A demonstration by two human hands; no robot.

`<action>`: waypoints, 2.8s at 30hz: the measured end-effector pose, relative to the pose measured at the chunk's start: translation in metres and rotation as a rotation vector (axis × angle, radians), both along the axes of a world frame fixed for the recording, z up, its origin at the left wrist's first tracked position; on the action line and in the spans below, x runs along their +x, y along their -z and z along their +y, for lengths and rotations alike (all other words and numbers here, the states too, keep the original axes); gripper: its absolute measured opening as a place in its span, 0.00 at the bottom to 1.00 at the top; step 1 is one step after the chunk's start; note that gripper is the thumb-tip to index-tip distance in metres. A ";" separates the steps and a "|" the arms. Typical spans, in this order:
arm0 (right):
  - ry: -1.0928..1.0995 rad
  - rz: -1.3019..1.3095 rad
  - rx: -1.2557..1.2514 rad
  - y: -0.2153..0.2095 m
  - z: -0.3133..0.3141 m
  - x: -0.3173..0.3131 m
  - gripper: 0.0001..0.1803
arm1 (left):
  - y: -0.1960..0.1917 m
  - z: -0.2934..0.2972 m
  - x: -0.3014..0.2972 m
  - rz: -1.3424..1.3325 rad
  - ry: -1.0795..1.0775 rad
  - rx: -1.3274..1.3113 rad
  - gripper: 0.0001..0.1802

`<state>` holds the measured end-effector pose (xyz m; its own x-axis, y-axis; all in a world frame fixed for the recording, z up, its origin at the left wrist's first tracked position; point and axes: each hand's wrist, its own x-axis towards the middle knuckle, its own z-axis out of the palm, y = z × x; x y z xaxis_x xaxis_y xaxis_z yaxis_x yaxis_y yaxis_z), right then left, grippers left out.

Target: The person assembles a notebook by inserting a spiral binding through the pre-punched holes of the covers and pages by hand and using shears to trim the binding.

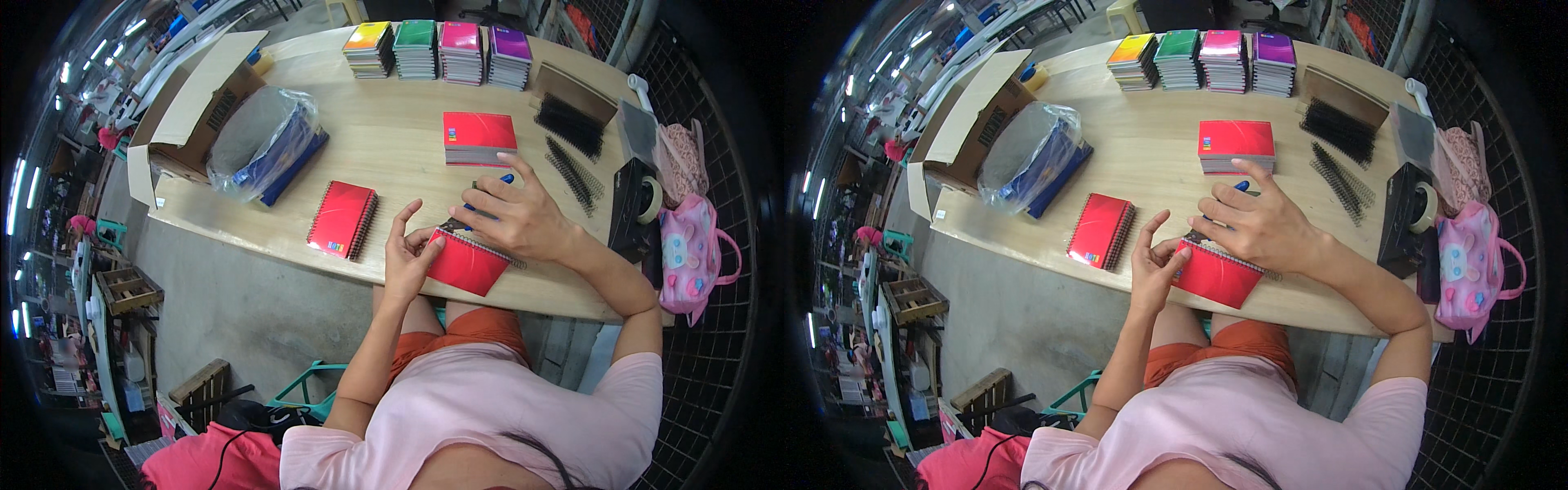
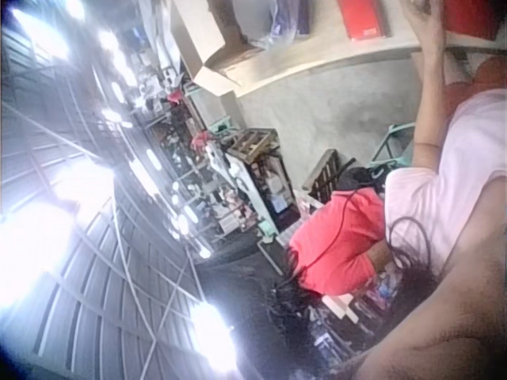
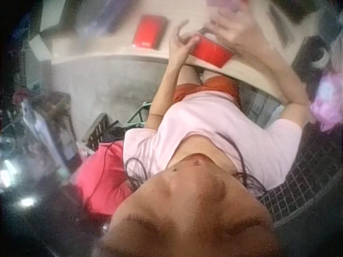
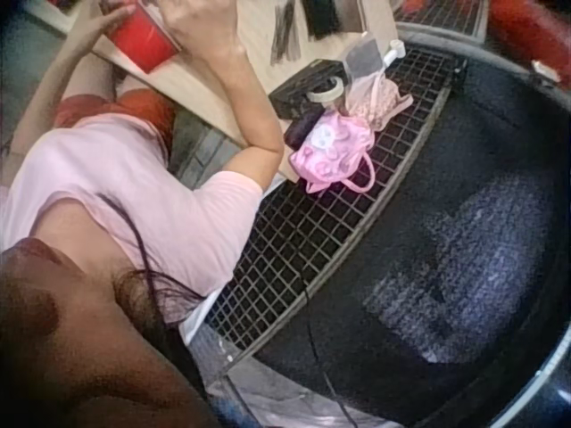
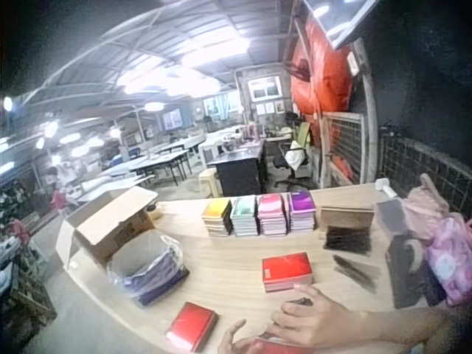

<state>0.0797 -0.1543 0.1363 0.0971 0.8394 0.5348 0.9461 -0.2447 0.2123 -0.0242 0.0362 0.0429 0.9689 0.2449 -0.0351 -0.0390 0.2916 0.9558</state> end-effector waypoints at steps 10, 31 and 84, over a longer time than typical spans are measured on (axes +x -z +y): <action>0.177 0.752 -0.137 0.018 -0.015 -0.002 0.19 | -0.007 -0.012 -0.001 -0.057 -0.117 0.116 0.36; 0.173 1.518 0.827 0.088 -0.009 -0.070 0.20 | -0.043 -0.024 -0.002 -0.369 -0.237 0.969 0.23; 0.277 0.336 0.060 0.031 -0.017 -0.015 0.18 | -0.025 0.009 0.005 0.065 0.172 0.282 0.20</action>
